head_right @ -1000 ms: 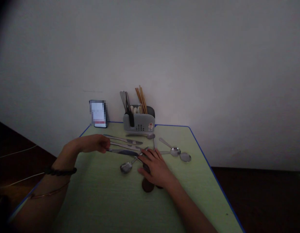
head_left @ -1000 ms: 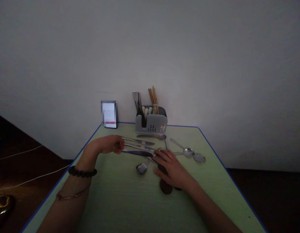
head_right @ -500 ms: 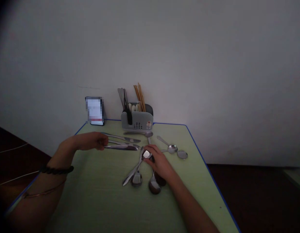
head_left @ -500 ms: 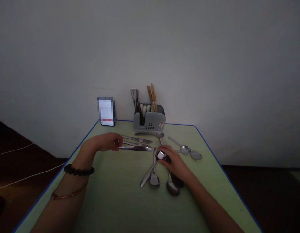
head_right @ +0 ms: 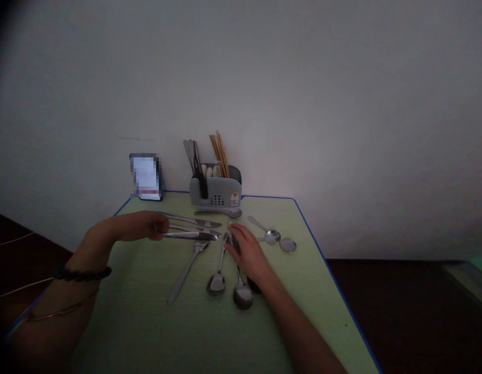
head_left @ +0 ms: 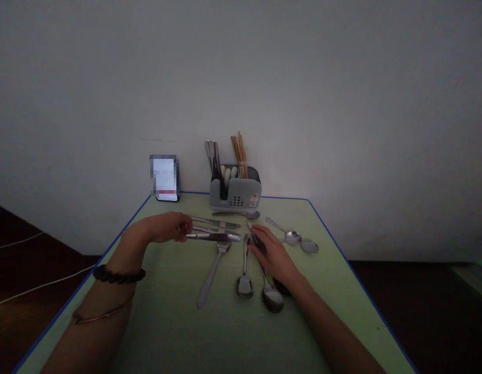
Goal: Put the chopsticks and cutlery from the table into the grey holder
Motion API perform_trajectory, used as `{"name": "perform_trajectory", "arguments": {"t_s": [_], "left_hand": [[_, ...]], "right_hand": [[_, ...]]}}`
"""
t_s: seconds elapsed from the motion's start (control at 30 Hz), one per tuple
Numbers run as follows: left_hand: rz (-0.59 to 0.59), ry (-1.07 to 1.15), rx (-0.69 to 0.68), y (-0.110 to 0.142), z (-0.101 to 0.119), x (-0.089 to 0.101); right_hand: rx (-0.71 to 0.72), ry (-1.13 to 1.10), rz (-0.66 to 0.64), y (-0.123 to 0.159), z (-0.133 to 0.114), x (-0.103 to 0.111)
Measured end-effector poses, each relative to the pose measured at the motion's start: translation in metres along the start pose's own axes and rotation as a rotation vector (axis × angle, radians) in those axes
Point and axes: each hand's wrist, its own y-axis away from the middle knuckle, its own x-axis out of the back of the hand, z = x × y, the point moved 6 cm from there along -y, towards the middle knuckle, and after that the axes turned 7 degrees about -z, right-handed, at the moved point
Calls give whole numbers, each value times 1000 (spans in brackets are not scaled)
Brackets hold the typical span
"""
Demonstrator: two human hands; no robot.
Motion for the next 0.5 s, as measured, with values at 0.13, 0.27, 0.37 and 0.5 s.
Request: {"name": "perform_trajectory", "arguments": {"t_s": [0.13,0.27,0.37,0.5], "left_hand": [[-11,15,0,-1,3,-2],[-11,22,9,0,6,-1],[-20,24,21,0,6,-2],[-28,21,0,-2,7,-4]], "right_hand": [[-29,135,-15,8,20,18],[-110,167,-109,12,31,27],[-154,143,-151,12,28,29],[-197,131,-247,13,21,27]]}}
